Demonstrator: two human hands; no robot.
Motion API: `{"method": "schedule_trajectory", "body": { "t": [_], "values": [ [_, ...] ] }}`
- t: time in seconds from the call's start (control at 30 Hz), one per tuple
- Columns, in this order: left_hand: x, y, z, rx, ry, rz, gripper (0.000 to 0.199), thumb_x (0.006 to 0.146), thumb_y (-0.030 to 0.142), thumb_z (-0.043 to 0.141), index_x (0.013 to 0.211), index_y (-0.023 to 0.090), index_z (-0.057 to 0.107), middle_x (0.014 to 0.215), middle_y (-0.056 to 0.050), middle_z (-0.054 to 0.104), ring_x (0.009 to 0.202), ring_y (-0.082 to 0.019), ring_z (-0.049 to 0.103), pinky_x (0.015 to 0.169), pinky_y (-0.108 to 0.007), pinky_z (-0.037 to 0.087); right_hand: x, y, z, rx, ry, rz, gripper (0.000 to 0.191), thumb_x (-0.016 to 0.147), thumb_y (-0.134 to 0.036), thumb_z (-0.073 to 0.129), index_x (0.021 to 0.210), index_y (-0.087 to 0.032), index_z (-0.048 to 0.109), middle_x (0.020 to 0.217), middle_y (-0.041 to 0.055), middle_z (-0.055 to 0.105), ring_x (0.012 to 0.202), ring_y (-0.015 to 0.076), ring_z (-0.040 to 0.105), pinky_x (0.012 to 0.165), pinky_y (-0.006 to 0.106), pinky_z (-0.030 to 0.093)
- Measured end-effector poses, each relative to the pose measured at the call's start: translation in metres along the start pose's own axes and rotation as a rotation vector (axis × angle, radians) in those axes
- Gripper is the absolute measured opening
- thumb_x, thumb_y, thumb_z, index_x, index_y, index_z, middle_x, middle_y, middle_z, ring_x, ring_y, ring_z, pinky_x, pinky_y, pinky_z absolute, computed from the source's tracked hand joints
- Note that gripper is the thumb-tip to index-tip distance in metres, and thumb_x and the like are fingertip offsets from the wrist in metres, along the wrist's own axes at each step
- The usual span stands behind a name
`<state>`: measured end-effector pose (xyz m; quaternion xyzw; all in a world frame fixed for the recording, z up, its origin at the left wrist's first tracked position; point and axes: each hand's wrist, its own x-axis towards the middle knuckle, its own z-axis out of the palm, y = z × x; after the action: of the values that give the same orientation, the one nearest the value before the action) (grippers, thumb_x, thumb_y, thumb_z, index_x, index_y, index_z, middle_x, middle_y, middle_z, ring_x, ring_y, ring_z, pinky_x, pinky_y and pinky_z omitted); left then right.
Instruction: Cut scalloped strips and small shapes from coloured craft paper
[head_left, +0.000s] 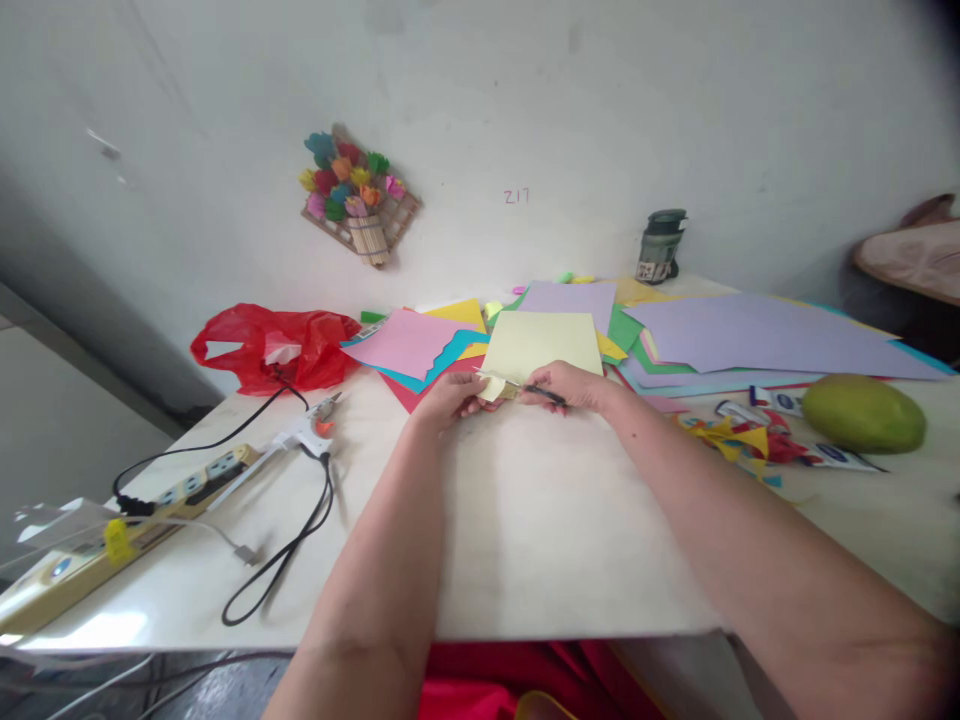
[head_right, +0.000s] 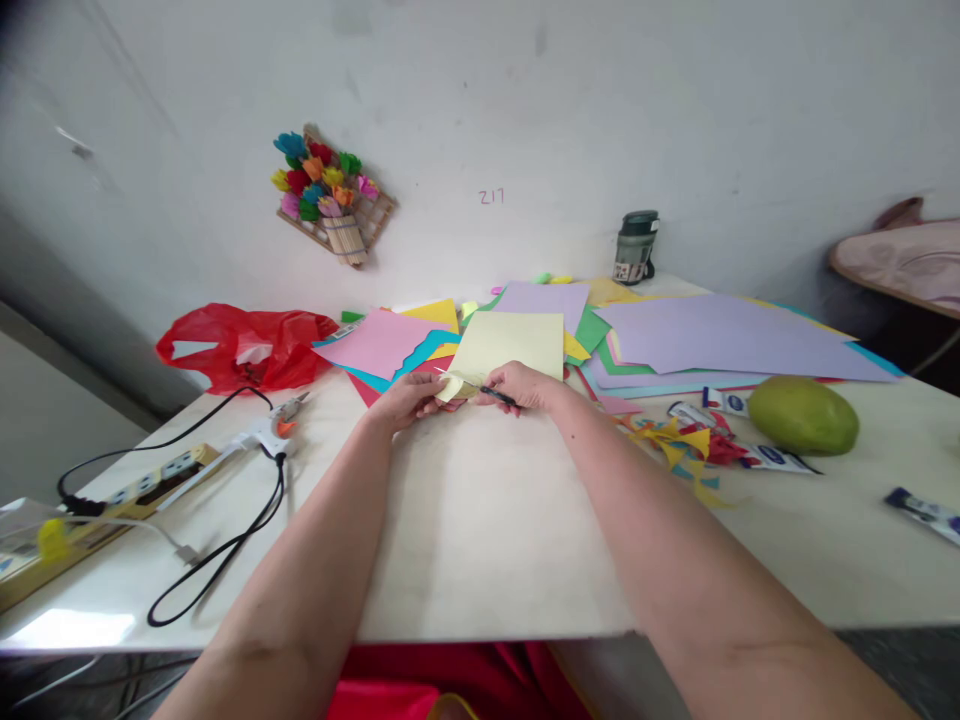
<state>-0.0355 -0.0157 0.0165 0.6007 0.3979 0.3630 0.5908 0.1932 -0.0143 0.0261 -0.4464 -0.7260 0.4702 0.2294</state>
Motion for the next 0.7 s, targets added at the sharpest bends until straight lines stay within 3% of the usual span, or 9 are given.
{"method": "schedule_trajectory", "body": {
  "t": [0.23, 0.4, 0.5, 0.6, 0.7],
  "values": [
    [-0.001, 0.000, -0.001, 0.034, 0.089, -0.049, 0.032, 0.069, 0.041, 0.072, 0.067, 0.011, 0.062, 0.048, -0.003, 0.057, 0.034, -0.005, 0.037, 0.034, -0.020, 0.018, 0.001, -0.003, 0.005, 0.032, 0.004, 0.055, 0.043, 0.057, -0.049, 0.084, 0.069, -0.015, 0.061, 0.044, -0.0057, 0.051, 0.037, 0.0058, 0.043, 0.035, 0.019, 0.035],
    [0.002, -0.001, -0.007, -0.070, 0.416, 0.059, 0.030, 0.065, 0.038, 0.073, 0.062, 0.017, 0.052, 0.042, 0.004, 0.045, 0.034, -0.006, 0.036, 0.036, -0.020, 0.019, -0.005, -0.004, 0.000, 0.090, -0.030, 0.043, 0.041, 0.062, -0.048, 0.081, 0.069, -0.015, 0.059, 0.046, -0.0038, 0.054, 0.036, 0.0059, 0.044, 0.035, 0.018, 0.035],
    [0.003, -0.001, -0.009, -0.069, 0.528, 0.153, 0.030, 0.064, 0.039, 0.073, 0.062, 0.016, 0.054, 0.045, 0.003, 0.048, 0.039, -0.006, 0.040, 0.038, -0.020, 0.022, -0.006, 0.000, -0.005, 0.135, -0.010, -0.010, 0.039, 0.066, -0.047, 0.079, 0.069, -0.014, 0.059, 0.046, -0.0026, 0.055, 0.036, 0.0062, 0.044, 0.036, 0.019, 0.035],
    [0.003, -0.001, -0.007, -0.009, 0.562, 0.196, 0.031, 0.064, 0.042, 0.075, 0.064, 0.015, 0.059, 0.051, 0.002, 0.052, 0.045, -0.006, 0.043, 0.042, -0.020, 0.026, -0.004, 0.004, -0.009, 0.188, 0.050, -0.038, 0.037, 0.068, -0.046, 0.077, 0.073, -0.013, 0.062, 0.046, -0.0023, 0.054, 0.037, 0.0069, 0.044, 0.037, 0.019, 0.036],
    [0.005, -0.002, -0.002, 0.016, 0.506, 0.164, 0.033, 0.065, 0.045, 0.075, 0.066, 0.015, 0.062, 0.054, 0.001, 0.055, 0.049, -0.009, 0.047, 0.046, -0.021, 0.032, -0.001, 0.006, -0.010, 0.154, 0.159, 0.014, 0.037, 0.068, -0.046, 0.078, 0.076, -0.013, 0.063, 0.045, -0.0026, 0.055, 0.036, 0.0071, 0.045, 0.038, 0.019, 0.037]
  ]
}}
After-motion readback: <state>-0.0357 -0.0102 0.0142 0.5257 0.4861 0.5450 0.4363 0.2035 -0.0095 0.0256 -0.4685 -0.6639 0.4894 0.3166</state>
